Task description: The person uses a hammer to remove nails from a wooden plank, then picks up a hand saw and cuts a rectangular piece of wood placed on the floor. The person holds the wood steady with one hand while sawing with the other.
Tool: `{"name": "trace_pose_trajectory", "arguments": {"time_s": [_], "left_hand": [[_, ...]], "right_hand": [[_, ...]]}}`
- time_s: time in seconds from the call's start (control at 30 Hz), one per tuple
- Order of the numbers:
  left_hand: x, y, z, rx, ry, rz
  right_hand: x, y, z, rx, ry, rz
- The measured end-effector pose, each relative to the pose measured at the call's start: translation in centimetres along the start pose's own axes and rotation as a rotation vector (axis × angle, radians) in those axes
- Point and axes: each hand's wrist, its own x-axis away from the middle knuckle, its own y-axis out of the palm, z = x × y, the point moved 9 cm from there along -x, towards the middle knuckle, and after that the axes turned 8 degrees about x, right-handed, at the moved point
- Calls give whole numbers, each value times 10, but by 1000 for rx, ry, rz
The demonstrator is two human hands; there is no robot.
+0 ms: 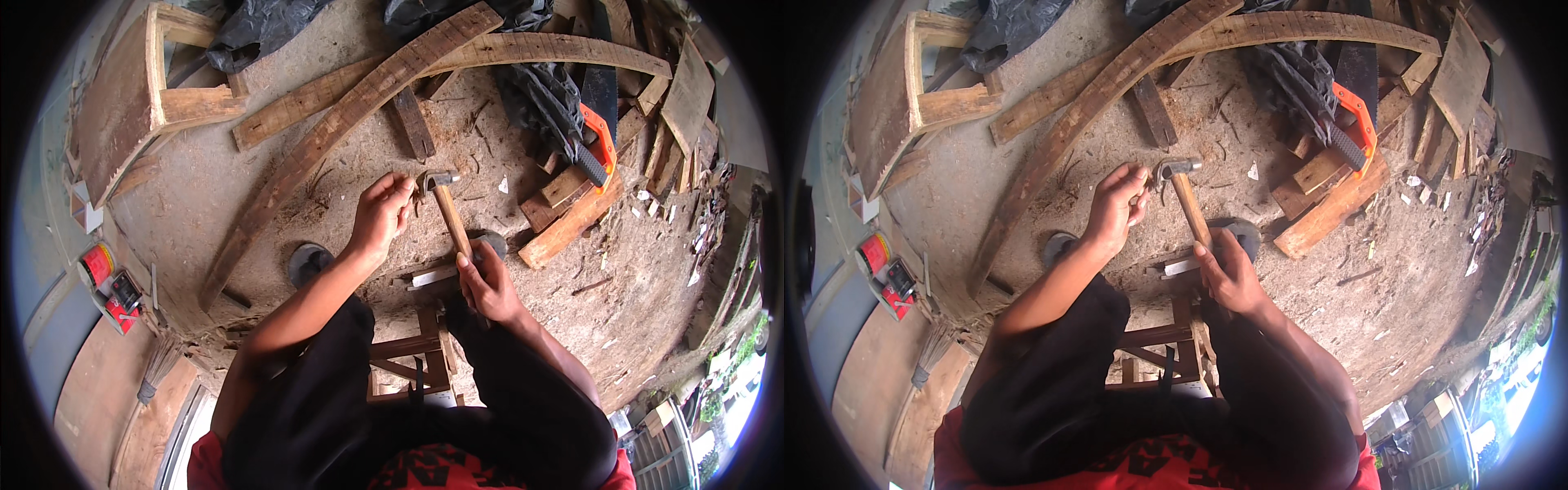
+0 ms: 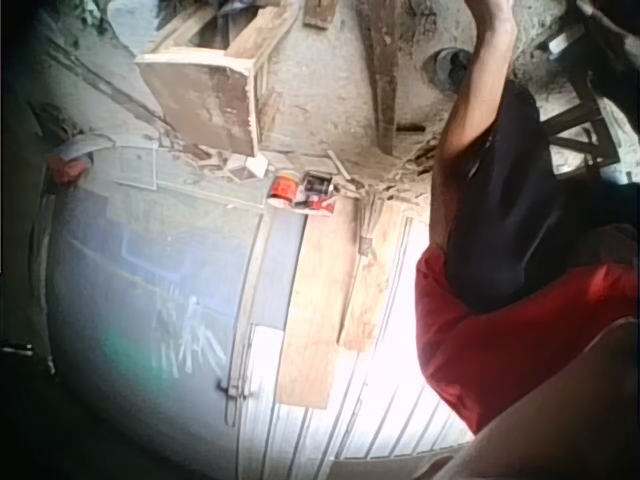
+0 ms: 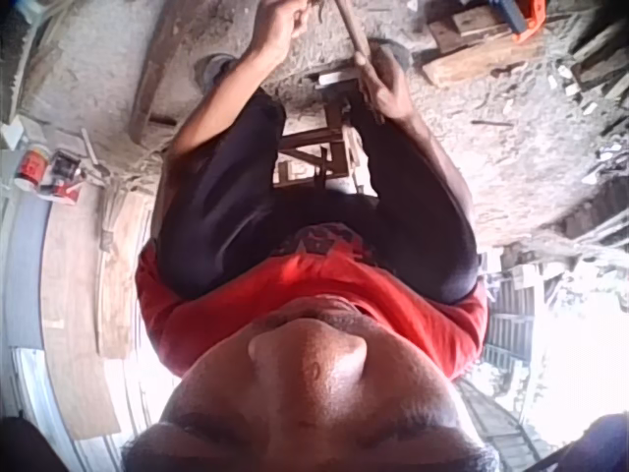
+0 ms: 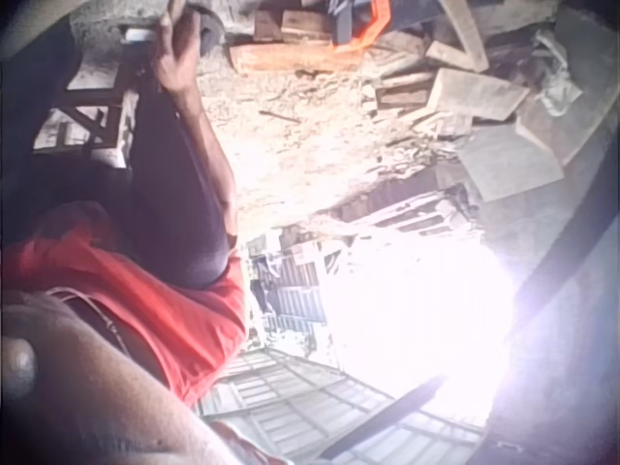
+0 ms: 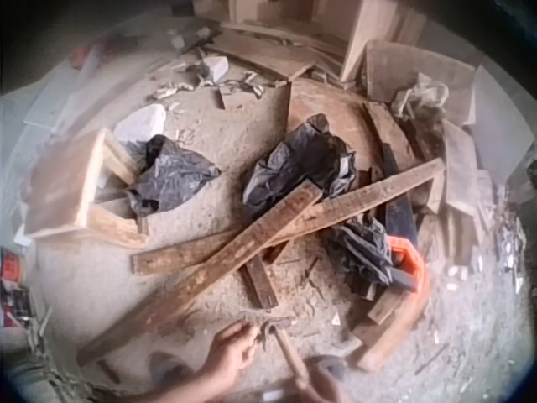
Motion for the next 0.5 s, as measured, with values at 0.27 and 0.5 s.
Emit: {"name": "trace_pose_trajectory", "arguments": {"time_s": [0.27, 0.5], "left_hand": [[5, 10, 31, -173, 285, -6], [-6, 2, 24, -212, 123, -28]], "right_hand": [[-9, -9, -19, 214, -120, 100], [-6, -9, -8, 199, -40, 88]]}}
